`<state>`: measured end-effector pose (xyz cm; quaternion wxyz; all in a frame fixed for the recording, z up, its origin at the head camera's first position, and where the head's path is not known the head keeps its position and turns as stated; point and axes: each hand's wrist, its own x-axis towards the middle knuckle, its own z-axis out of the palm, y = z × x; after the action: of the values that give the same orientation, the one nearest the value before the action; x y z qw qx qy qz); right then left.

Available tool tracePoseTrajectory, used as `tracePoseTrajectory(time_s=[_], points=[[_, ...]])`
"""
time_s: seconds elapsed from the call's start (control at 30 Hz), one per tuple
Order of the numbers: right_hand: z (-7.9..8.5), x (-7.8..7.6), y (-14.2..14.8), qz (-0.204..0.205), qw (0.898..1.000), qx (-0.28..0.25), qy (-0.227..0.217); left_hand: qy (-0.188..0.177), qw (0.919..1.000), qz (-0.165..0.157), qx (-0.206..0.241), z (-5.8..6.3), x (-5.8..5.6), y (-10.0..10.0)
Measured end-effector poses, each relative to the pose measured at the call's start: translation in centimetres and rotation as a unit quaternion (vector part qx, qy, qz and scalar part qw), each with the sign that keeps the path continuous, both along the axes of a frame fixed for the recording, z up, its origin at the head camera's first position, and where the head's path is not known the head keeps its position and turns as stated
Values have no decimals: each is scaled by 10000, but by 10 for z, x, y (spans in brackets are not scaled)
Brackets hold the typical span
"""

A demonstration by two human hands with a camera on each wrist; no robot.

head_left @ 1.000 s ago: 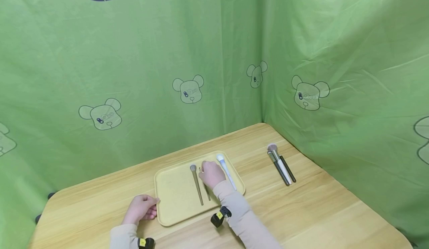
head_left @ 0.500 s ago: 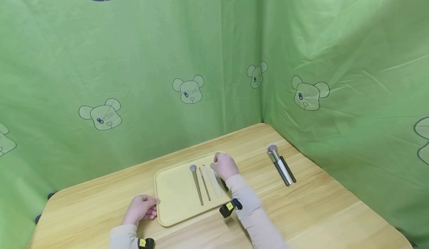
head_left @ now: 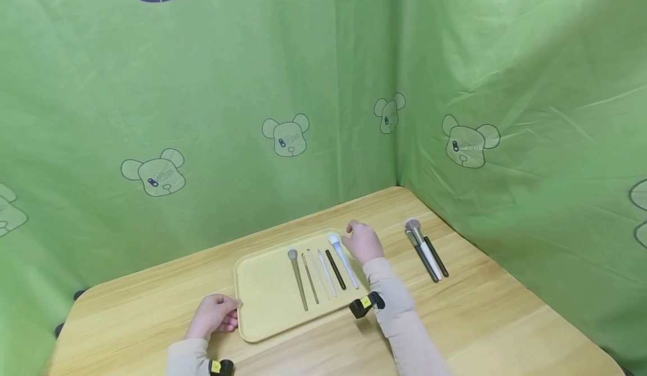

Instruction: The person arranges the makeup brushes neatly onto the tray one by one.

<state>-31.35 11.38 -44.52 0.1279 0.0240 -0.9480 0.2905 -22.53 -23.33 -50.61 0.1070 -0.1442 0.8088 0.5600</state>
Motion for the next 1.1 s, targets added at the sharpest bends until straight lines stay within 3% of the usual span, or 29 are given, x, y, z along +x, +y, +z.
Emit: tracePoseTrajectory(time_s=[0.33,0.63,0.83,1.1], points=[[-12,-8,41,-229,9987,382,265,24,10000,41,-11,-1,0,0],[-23,-13,83,-390,9973,576,246,38,10000,48,-9,-2,-1,-1],[-27,-13,110,-669,9968,423,-77,41,10000,13,-23,-1,-1,0],[-33,-11,133,-726,9969,174,-249,25,10000,11,-12,-2,0,-1]])
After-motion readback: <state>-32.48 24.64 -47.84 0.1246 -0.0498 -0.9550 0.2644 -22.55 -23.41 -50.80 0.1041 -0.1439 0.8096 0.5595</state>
